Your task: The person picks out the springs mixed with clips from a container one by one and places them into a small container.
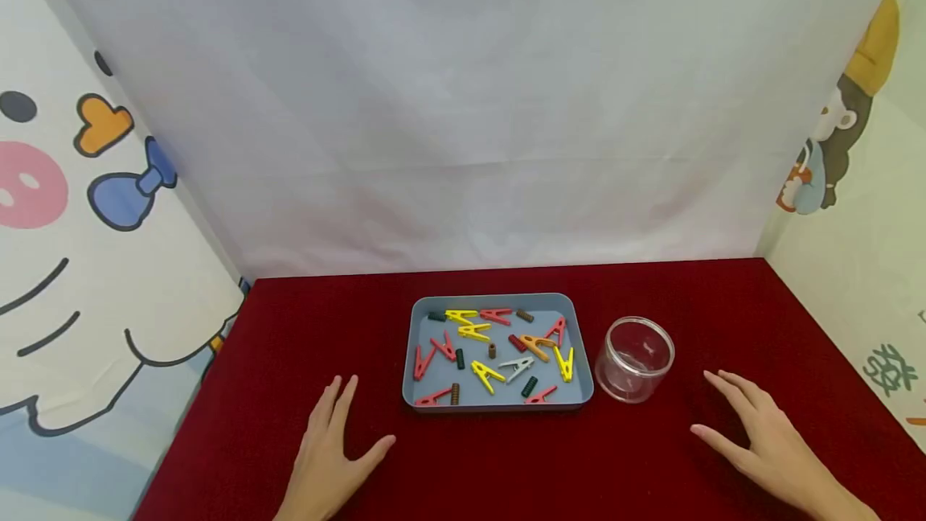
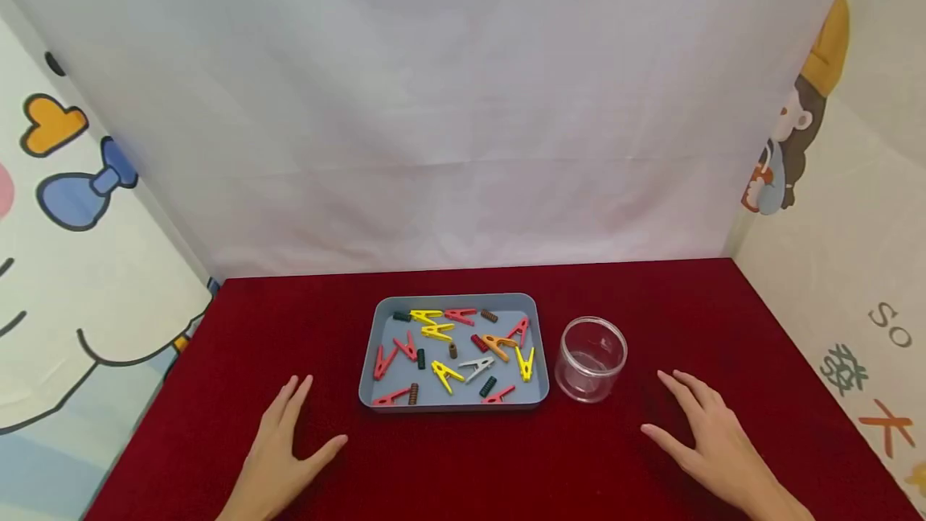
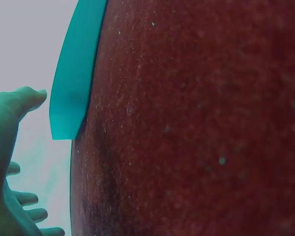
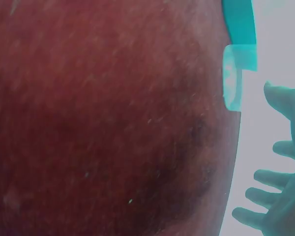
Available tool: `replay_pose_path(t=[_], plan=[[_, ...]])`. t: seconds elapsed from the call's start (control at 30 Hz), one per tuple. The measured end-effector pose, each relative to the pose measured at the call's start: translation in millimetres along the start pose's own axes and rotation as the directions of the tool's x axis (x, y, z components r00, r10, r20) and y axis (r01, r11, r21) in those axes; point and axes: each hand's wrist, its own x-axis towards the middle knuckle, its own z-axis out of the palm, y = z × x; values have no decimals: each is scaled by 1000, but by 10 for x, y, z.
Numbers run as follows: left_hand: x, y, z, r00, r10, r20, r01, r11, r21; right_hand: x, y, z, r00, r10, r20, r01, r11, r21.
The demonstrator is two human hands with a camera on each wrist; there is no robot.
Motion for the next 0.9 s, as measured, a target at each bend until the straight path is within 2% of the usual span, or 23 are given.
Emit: replay_pose_path(t=[0.2,0.43,0.6,0.9], plan=[[47,9,12,1000,0,6,1,985,-172,38,-141,-39,994,-66,-87,68,998,14],[90,10,63,1000,22,-1,-21,962,-273,16,-283,-64,971,-133,-201,147,987,59],[107,24,115,1000,22,-6,-23,943,-331,43,-376,-83,963,-159,-215,183,978,96],[155,73,136,1000,5,-7,-8,921,-389,70,-547,-88,963,-161,-215,192,973,132]])
